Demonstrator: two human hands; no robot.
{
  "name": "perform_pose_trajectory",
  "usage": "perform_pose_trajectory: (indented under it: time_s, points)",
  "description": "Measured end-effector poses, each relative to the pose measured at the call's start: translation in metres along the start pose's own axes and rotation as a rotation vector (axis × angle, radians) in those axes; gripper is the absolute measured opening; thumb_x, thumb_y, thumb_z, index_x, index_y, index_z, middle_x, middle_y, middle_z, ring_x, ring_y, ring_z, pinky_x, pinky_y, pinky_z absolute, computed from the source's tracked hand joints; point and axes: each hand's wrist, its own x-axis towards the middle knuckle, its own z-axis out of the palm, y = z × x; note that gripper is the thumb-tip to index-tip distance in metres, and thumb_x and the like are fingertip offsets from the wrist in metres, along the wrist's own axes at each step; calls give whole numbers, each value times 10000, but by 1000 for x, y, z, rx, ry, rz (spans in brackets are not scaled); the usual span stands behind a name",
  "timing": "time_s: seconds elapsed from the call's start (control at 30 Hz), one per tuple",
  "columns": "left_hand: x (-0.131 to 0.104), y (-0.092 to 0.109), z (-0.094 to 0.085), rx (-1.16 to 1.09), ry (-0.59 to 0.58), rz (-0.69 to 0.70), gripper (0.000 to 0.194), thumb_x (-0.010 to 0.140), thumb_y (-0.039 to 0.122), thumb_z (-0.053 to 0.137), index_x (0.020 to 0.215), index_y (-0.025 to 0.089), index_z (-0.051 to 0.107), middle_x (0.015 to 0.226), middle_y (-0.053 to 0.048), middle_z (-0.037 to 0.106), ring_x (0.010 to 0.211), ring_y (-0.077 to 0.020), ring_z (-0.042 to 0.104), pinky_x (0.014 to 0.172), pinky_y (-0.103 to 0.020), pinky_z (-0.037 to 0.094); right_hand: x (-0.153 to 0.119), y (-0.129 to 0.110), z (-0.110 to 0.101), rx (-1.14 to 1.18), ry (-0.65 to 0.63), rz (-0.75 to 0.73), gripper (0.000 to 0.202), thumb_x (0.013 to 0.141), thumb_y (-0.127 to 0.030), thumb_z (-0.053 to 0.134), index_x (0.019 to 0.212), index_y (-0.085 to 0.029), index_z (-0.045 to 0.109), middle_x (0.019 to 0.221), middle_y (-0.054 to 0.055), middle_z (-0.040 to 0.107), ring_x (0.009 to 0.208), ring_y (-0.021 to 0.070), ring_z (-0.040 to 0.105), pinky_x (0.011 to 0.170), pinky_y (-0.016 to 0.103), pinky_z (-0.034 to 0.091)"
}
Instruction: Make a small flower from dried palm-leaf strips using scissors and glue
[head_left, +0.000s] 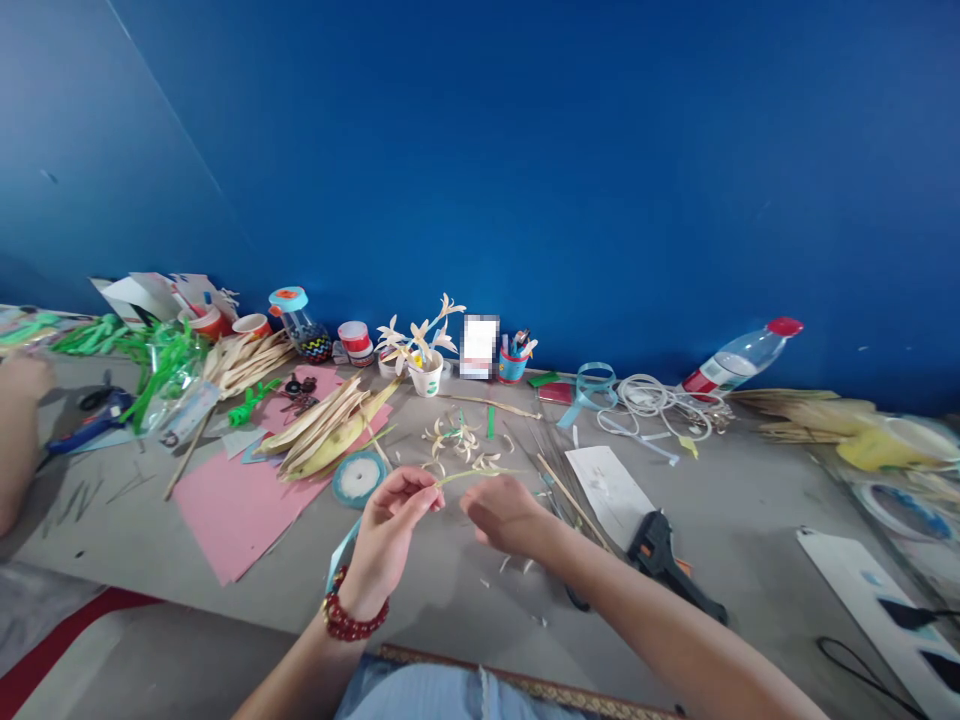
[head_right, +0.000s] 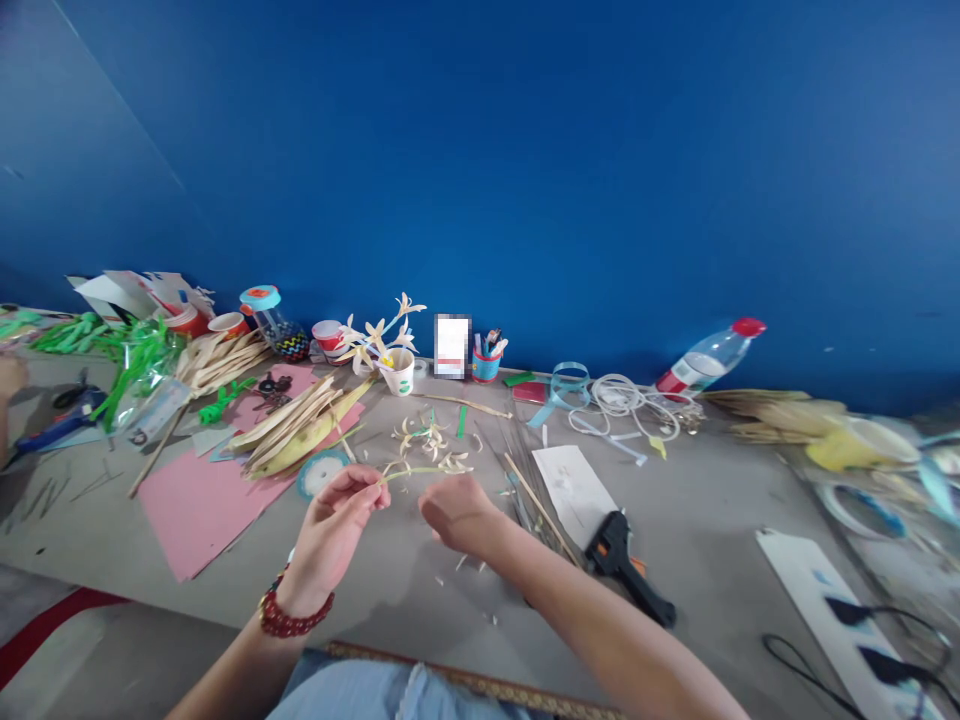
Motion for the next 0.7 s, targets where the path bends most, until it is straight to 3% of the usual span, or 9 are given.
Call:
perform_pose_trajectory:
  time_s: [0.17, 0.37, 0.53, 0.7]
  points:
    - [4, -10, 2, 78, 45, -11, 97, 811, 256, 718, 851, 174, 684, 755, -13, 651, 736, -128, 589, 727, -242, 458, -18, 19, 5, 184, 138, -21, 149, 793, -175, 635, 927, -206, 694, 851, 7, 744, 784, 158, 674, 677, 222, 446]
    - [6, -28, 10, 185, 11, -44, 112, 821, 280, 698, 843, 172, 682, 755, -16, 665, 728, -134, 589, 722, -244, 467, -35, 25, 16, 269, 181, -35, 203, 818, -160, 585, 987, -192, 693, 967, 48, 726, 847, 183, 661, 720, 250, 427]
    - [6, -26, 10, 251, -6, -27, 119, 830, 292, 687, 861, 178, 676, 751, -16, 666, 736, -148, 603, 713, -250, 472, -62, 7, 21, 201, 123, -186, 188, 797, -259, 661, 969, -193, 698, 998, 70, 718, 906, 240, 660, 738, 299, 441]
    - [8, -20, 13, 269, -23, -24, 115, 826, 288, 689, 855, 177, 680, 750, -21, 667, 744, -159, 613, 709, -258, 474, -67, -26, 43, -78, 80, -242, 107, 775, -80, 638, 831, -142, 704, 812, 86, 729, 737, 237, 676, 628, 314, 445]
